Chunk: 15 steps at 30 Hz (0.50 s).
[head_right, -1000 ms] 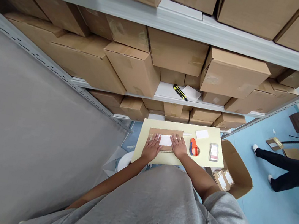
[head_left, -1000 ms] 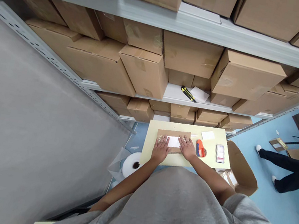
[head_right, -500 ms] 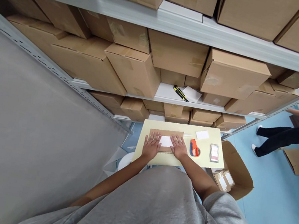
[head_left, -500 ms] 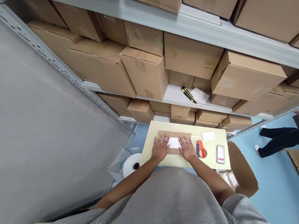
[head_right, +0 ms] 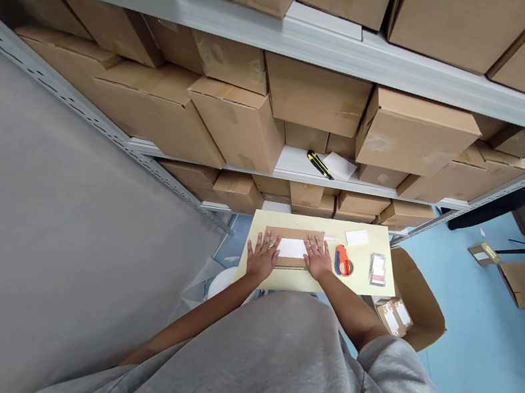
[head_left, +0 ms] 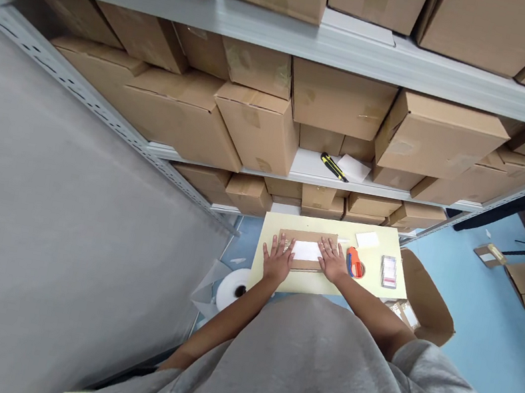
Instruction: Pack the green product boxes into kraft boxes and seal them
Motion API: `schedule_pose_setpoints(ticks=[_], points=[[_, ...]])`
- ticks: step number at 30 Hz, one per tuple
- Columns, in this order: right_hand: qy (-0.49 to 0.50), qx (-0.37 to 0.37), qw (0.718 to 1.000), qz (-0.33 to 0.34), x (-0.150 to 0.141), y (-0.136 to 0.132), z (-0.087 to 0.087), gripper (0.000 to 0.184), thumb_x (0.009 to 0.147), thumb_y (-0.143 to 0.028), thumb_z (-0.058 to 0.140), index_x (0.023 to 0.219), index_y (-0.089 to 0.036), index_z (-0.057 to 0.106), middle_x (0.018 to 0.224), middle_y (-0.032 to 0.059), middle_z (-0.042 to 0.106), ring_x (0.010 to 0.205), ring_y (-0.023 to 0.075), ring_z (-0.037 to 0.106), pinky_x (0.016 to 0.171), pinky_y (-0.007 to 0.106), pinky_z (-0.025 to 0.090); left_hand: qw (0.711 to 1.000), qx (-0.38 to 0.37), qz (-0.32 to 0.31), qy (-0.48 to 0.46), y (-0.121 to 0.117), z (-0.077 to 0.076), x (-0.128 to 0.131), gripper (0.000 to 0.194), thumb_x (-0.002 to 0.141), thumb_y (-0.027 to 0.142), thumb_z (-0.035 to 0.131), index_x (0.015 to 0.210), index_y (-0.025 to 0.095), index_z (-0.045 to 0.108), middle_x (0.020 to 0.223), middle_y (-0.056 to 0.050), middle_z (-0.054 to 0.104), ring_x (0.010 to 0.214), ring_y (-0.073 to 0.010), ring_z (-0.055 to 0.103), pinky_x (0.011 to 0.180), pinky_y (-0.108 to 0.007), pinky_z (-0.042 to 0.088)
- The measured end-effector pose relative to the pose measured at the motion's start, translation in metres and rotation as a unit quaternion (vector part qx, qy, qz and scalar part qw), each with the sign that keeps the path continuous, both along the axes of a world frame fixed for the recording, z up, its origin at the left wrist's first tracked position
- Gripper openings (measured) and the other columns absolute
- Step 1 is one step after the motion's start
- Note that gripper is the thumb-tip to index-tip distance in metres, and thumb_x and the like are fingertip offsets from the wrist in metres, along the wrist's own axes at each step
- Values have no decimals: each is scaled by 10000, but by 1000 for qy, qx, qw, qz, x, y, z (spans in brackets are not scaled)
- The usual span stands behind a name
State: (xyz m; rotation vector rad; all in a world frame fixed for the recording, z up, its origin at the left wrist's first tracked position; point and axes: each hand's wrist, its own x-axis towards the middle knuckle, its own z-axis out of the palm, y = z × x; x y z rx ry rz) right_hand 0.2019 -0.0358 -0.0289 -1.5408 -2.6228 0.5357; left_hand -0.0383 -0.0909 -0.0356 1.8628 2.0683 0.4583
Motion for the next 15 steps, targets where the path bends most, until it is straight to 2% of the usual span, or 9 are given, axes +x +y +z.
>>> schedule_pose_setpoints(ticks=[2, 4, 5, 7, 8, 10, 12, 15], points=[[-4, -13, 999, -49, -2, 2, -4, 687, 1130, -379, 420, 1793, -254, 292, 1880, 72, 180, 1748, 299, 107, 1396, 565, 107, 999, -8, 44, -30, 3, -3, 0, 640, 1130, 516, 396, 1739, 321, 431, 1877, -73, 170, 1750, -362, 61, 1372, -707, 61], [5, -35, 990, -134, -9, 3, -11, 795, 1117, -468, 461, 1809, -182, 196, 1888, 145, 76, 1749, 345, 72, 1374, 575, 179, 987, -34, 131, -82, 10, -4, 1, 825, 1073, 624, 510, 1781, 246, 321, 1873, -157, 139, 1734, -405, 141, 1353, -656, 244], [21, -44, 982, -181, -13, 4, -15, 885, 1097, -517, 503, 1812, -146, 136, 1884, 188, 33, 1745, 370, 79, 1358, 570, 228, 975, -58, 180, -112, 14, -4, 0, 952, 1026, 671, 582, 1791, 198, 268, 1859, -212, 167, 1711, -425, 229, 1317, -611, 347], [77, -59, 960, -262, -21, 5, -22, 1067, 1034, -586, 608, 1805, -107, 47, 1866, 260, 18, 1728, 408, 153, 1316, 548, 326, 946, -124, 246, -169, 22, -2, -3, 1116, 925, 722, 711, 1765, 132, 274, 1773, -293, 362, 1595, -447, 465, 1198, -535, 500], [107, -65, 949, -290, -24, 6, -24, 1131, 1002, -600, 655, 1802, -105, 28, 1855, 284, 61, 1711, 419, 217, 1292, 536, 370, 935, -156, 257, -190, 26, -1, -6, 1102, 889, 732, 750, 1723, 131, 354, 1688, -296, 501, 1505, -449, 576, 1136, -514, 542], [152, -77, 929, -327, -28, 7, -26, 1184, 955, -597, 716, 1799, -116, 39, 1811, 300, 230, 1646, 426, 372, 1234, 508, 448, 922, -195, 253, -218, 30, 4, -12, 930, 852, 738, 788, 1557, 177, 556, 1464, -242, 720, 1322, -437, 717, 1037, -487, 581], [159, -98, 916, -355, -30, 7, -22, 1168, 935, -579, 742, 1791, -109, 102, 1725, 293, 412, 1551, 418, 512, 1173, 467, 506, 919, -199, 249, -232, 31, 10, -17, 757, 840, 726, 806, 1390, 228, 657, 1312, -185, 801, 1217, -416, 767, 976, -460, 590], [130, -123, 904, -388, -31, 7, -10, 1053, 938, -527, 753, 1748, -81, 248, 1598, 280, 573, 1408, 395, 648, 1097, 427, 553, 922, -185, 250, -233, 29, 21, -18, 703, 859, 678, 810, 1398, 260, 640, 1300, -144, 813, 1200, -392, 775, 961, -441, 587]])
